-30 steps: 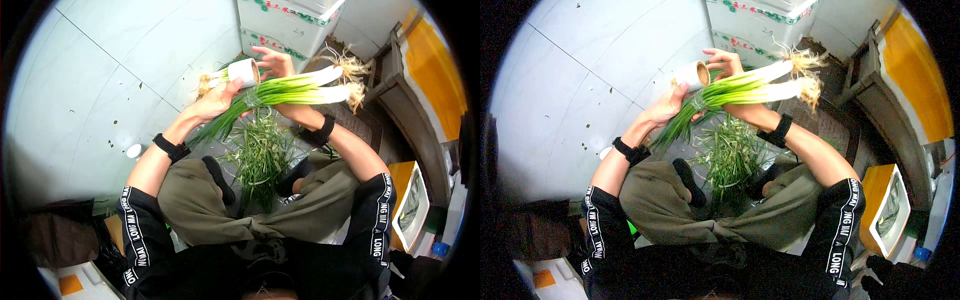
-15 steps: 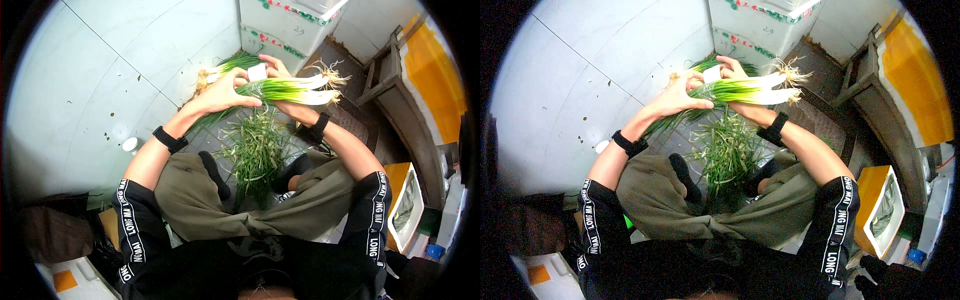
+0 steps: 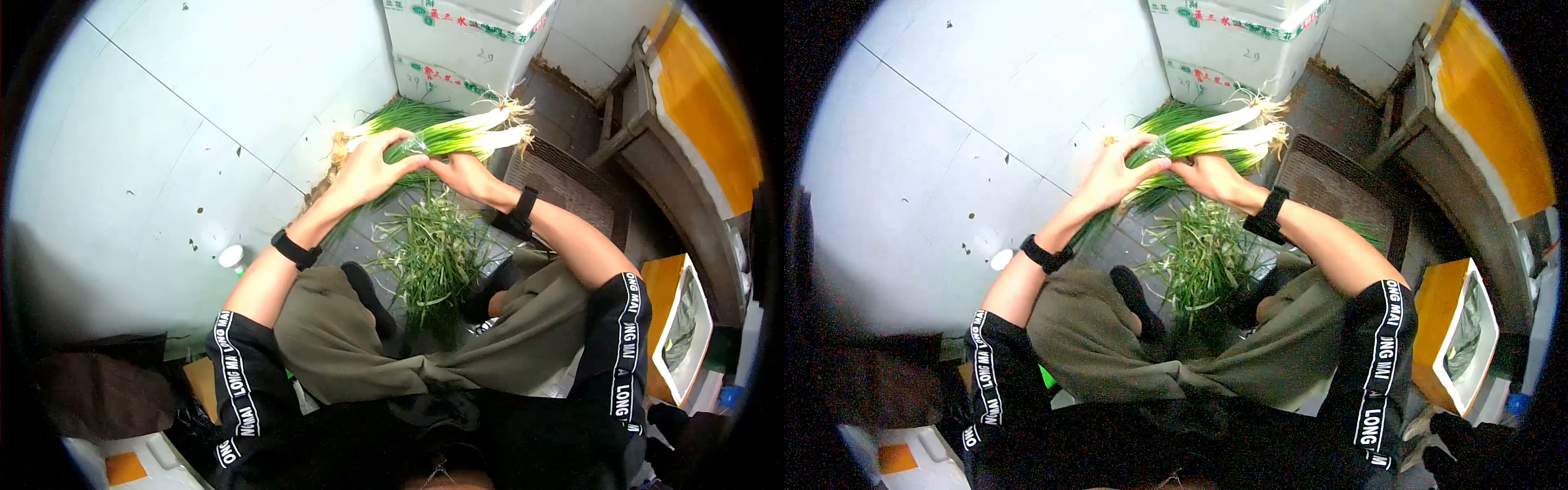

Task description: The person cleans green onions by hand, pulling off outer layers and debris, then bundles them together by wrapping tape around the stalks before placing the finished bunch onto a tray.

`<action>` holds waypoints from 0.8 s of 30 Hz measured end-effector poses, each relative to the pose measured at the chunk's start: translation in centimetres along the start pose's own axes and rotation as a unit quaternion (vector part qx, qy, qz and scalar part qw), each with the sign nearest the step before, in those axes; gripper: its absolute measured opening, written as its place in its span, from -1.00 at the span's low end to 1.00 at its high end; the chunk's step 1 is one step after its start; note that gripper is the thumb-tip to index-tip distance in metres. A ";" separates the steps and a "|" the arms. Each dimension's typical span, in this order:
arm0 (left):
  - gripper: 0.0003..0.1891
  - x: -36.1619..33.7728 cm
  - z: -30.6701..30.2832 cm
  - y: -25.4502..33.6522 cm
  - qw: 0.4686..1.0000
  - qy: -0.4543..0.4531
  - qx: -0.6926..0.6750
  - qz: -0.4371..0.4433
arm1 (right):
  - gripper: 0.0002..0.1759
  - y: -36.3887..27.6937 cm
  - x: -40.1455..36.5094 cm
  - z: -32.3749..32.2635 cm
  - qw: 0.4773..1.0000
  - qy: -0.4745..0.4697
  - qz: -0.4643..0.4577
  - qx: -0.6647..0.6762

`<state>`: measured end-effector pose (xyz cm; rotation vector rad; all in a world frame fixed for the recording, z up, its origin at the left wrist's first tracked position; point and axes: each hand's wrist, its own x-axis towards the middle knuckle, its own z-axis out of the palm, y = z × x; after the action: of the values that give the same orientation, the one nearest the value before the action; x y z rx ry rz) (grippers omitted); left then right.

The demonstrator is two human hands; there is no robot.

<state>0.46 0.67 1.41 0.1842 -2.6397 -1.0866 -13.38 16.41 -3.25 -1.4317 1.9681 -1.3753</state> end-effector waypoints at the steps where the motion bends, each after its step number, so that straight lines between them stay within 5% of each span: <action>1: -0.43 0.0 0.0 0.3 1.000 -0.001 -0.023 -0.002 | -0.63 0.0 0.1 0.0 1.000 0.002 -0.014 0.017; 11: -0.54 0.1 1.3 0.4 0.991 0.101 -0.052 -0.071 | -0.54 -1.2 1.9 -0.5 0.996 -0.016 -0.078 -0.029; 14: -0.58 0.0 1.4 0.4 0.988 0.152 0.013 0.001 | -0.53 -1.3 2.1 -0.4 0.996 -0.016 -0.091 0.008; 18: -0.61 0.2 1.4 -0.9 0.987 0.152 0.020 -0.042 | -0.52 -1.3 1.8 -1.3 0.995 -0.084 -0.061 -0.003; 24: -0.50 -0.8 1.4 -0.2 0.994 0.073 0.034 0.068 | -0.45 -1.8 1.1 -1.0 0.989 -0.038 -0.052 0.130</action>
<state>0.83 1.66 0.21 0.0934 -2.5193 -0.9036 -13.60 15.92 -0.95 -1.4559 1.6187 -1.5337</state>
